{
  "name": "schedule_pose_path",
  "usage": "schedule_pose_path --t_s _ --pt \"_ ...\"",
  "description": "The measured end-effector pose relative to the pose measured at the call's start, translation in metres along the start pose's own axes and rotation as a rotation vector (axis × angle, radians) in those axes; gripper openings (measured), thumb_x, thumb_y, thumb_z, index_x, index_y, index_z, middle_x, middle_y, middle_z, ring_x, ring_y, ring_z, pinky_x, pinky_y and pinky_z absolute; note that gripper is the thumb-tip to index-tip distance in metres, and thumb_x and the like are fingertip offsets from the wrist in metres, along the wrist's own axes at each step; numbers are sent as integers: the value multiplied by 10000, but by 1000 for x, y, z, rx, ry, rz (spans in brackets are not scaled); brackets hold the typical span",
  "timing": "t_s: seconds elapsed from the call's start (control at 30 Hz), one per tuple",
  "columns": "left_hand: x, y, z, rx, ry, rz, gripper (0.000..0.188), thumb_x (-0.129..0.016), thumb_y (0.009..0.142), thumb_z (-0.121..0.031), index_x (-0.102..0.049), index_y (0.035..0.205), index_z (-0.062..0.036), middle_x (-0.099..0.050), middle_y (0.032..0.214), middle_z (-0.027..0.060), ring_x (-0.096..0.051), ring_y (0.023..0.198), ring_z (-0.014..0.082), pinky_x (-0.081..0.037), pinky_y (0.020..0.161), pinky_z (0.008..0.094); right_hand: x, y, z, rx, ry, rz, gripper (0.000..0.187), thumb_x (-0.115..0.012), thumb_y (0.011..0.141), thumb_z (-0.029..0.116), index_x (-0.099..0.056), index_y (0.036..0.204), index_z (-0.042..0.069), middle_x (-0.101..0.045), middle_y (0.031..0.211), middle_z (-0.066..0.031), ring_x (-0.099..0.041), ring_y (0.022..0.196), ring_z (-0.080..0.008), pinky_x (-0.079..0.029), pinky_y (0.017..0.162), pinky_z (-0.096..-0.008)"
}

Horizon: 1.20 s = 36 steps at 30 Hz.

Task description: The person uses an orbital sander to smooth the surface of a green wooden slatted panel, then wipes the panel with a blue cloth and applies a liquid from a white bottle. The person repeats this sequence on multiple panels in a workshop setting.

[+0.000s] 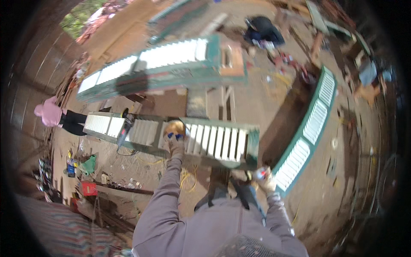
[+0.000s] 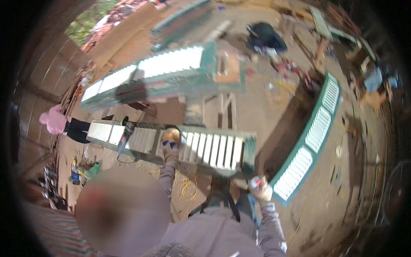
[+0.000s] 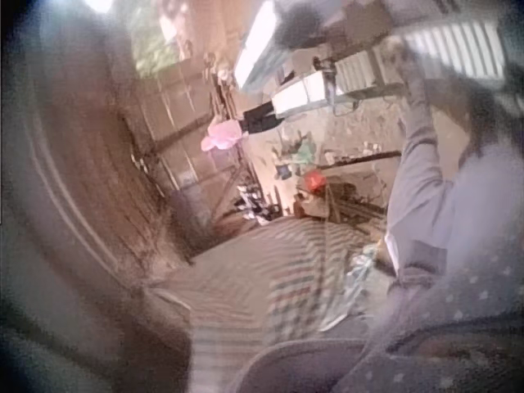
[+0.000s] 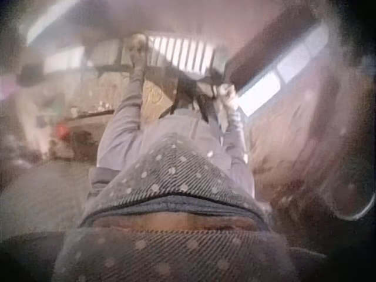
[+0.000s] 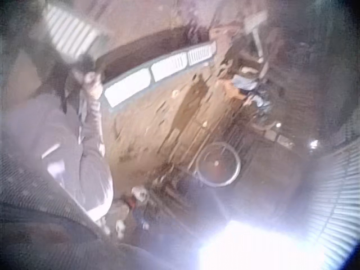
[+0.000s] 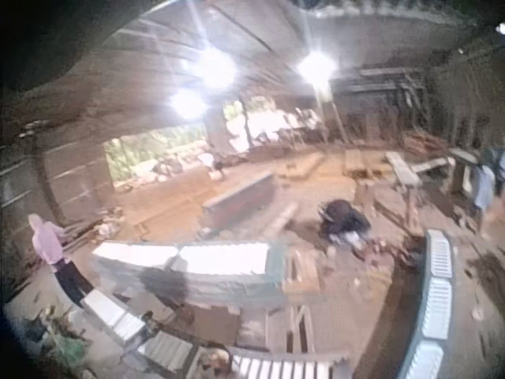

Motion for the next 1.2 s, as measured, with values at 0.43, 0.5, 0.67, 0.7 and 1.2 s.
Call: schedule_pose_path --t_s 0.43,0.5,0.67,0.7,1.2 --pt "-63 -189 -220 -799 -93 317 171 -877 681 -308 -794 808 -230 -660 1110 42 -557 1155 300 -423 1038 461 154 -65 -85 -782 42 223 573 -848 779 418 -615 1173 75 -730 913 -158 -723 826 -340 -556 733 -427" --pt "-81 -210 -239 -815 -95 429 197 -896 656 -319 -794 802 -234 -658 1128 18 -555 1154 301 -431 1031 463 169 -76 -85 -733 -73 158 584 -837 777 457 -611 1136 56 -726 897 -172 -721 838 -382 -550 758 -442" --pt "-115 -235 -258 -872 -114 512 191 -904 658 -330 -791 787 -246 -654 1148 -1 -548 1155 306 -457 1005 460 169 -121 -116 -875 -54 228 595 -836 775 452 -600 1135 41 -730 933 -195 -720 881 -401 -551 775 -461" --pt "-121 -237 -258 -872 -96 518 184 -899 667 -342 -796 792 -256 -655 1152 1 -545 1160 308 -458 1004 462 169 -127 -120 -908 -52 249 603 -838 773 453 -597 1137 37 -731 944 -201 -719 894 -406 -551 780 -465" --pt "-154 -211 -290 -415 585 888 865 -940 509 -703 -733 1193 -216 -595 1362 113 -580 1266 348 -506 1016 475 163 -159 -130 -842 -104 193 596 -858 765 414 -616 1146 24 -730 995 -203 -718 919 -412 -559 800 -448"
Point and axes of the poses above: each hand's wrist, its own y-axis towards the middle knuckle, its own x-axis out of the back of the hand, z = x × y, the point moved 6 cm from there along y, towards the middle knuckle
